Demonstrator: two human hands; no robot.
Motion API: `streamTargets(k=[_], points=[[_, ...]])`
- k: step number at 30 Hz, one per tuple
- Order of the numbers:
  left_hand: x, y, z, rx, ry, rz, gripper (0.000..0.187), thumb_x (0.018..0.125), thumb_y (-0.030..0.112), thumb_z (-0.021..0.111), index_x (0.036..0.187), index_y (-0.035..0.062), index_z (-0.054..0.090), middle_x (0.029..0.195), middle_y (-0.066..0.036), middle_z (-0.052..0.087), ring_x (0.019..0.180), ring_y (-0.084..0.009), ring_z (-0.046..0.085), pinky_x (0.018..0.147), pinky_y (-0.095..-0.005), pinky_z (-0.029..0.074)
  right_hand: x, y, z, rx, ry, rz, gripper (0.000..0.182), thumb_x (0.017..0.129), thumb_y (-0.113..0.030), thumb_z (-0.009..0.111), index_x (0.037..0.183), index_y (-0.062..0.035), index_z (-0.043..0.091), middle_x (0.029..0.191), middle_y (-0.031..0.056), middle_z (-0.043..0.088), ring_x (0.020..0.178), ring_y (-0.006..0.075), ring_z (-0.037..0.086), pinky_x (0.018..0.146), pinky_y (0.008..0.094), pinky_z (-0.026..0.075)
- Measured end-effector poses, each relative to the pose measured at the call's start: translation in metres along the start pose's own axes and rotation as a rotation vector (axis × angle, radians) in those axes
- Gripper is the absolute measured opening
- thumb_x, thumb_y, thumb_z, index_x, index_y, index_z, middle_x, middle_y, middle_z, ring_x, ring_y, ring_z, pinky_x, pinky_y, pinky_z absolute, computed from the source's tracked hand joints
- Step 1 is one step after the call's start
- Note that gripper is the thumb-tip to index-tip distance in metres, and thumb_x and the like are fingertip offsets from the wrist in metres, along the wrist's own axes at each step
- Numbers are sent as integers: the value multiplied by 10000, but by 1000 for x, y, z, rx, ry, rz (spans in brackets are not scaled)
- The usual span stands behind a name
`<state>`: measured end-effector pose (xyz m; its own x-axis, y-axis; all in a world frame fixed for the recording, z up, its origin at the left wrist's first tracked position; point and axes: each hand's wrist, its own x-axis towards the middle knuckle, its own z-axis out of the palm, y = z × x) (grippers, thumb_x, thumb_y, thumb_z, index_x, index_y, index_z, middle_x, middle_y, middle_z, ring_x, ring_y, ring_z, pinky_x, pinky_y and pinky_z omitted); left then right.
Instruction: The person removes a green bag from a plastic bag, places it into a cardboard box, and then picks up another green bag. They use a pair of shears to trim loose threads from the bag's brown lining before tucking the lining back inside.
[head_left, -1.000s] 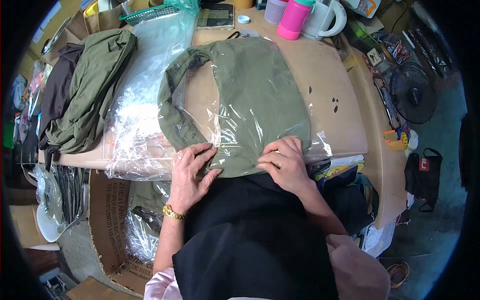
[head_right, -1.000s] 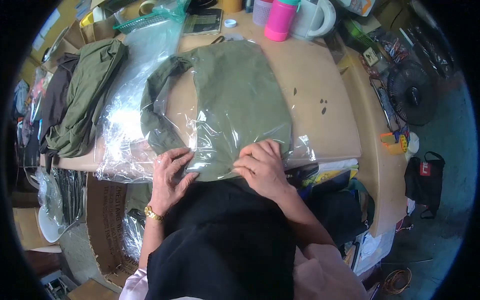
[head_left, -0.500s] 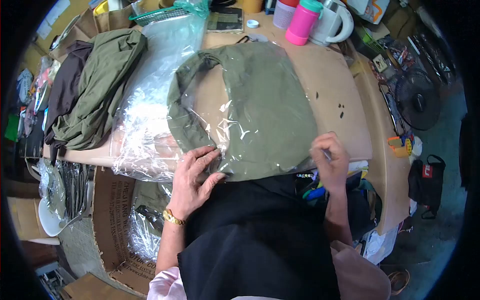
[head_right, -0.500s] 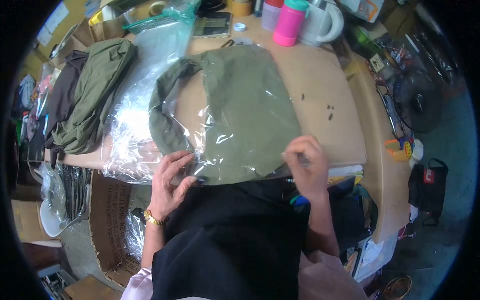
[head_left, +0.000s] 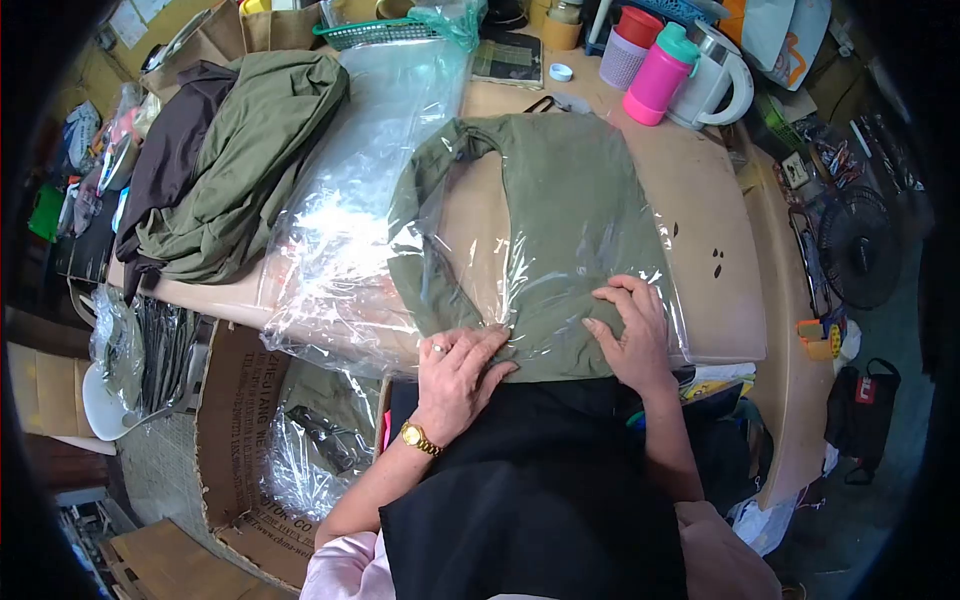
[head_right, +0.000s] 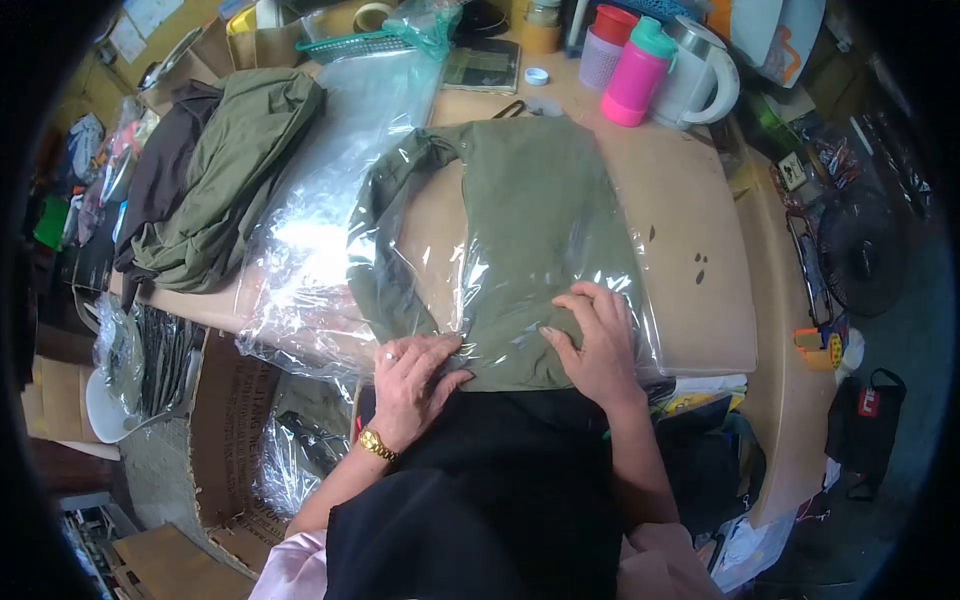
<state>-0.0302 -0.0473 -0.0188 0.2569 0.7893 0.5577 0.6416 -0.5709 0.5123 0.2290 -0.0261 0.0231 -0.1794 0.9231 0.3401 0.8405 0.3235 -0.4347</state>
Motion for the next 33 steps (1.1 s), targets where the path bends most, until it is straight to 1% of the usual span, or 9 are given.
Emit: streamTargets(k=[4, 6, 11, 16, 18, 21, 26, 30, 33], points=[[-3, 5, -9, 4, -122, -81, 486, 719, 238, 839, 1153, 96, 673, 1120, -30, 682, 1046, -240, 602, 906, -394, 410, 10, 10, -14, 104, -122, 48, 353, 801, -209, 767, 1080, -39, 634, 1188, 142, 558, 1126, 344, 518, 977, 427, 417], [14, 11, -36, -43, -76, -95, 537, 727, 303, 832, 1206, 128, 665, 1161, -37, 635, 1095, -236, 577, 945, -411, 355, 19, 39, -12, -3, 304, 138, 381, 807, -220, 771, 1093, -17, 622, 1152, 158, 576, 1106, 357, 529, 975, 445, 418], [-1, -88, -120, 520, 582, -454, 803, 783, 301, 779, 1434, -12, 426, 1403, -292, 422, 1269, -424, 424, 1077, -510, 294, 30, 124, -5, -339, 185, 222, 411, 806, -183, 756, 1139, -18, 580, 1016, 184, 586, 1000, 358, 568, 914, 439, 445], [-39, -122, -129, -166, 237, -767, 526, 864, 271, 737, 1256, -26, 552, 825, -97, 707, 826, -288, 683, 754, -386, 529, 96, 69, -26, 278, -175, 369, 512, 793, -42, 668, 1279, -80, 514, 1086, 130, 589, 984, 225, 596, 855, 349, 475], [-68, -131, -131, -862, 356, -786, 496, 856, 268, 726, 1222, -34, 580, 1048, -98, 709, 916, -248, 680, 821, -355, 539, 118, 6, -64, 19, 24, 23, 507, 819, -1, 607, 1313, -73, 519, 1180, 92, 594, 1064, 178, 569, 956, 289, 429], [-79, -80, -167, -1598, 427, -810, 528, 924, 450, 640, 1210, 11, 580, 1067, -106, 697, 933, -189, 665, 811, -337, 541, 136, -11, -96, 657, -228, 6, 464, 839, 22, 616, 1295, -9, 533, 1212, 63, 579, 1125, 147, 538, 997, 274, 395], [-81, -112, -173, -1239, 113, -969, 805, 947, 751, 296, 1321, 74, 520, 1092, -57, 695, 914, -127, 623, 808, -291, 507, 135, -109, -134, 579, -493, -161, 216, 811, 74, 613, 1019, 23, 646, 1089, 73, 602, 943, 114, 562, 853, 243, 427], [-55, -110, -150, -897, -69, -862, 509, 1015, 516, 488, 1167, 54, 642, 990, 21, 683, 838, -75, 570, 750, -247, 469, 138, -215, -138, 422, -529, -804, 166, 735, 34, 695, 898, 12, 673, 909, 74, 602, 772, 145, 553, 712, 267, 415], [-83, -126, -139, -1110, 268, -862, 344, 1007, 335, 571, 1072, 13, 673, 922, -27, 698, 782, -94, 624, 713, -282, 523, 135, -238, -134, 682, -379, -640, 112, 820, -9, 656, 924, 6, 615, 1002, 136, 651, 863, 187, 599, 764, 278, 460]])
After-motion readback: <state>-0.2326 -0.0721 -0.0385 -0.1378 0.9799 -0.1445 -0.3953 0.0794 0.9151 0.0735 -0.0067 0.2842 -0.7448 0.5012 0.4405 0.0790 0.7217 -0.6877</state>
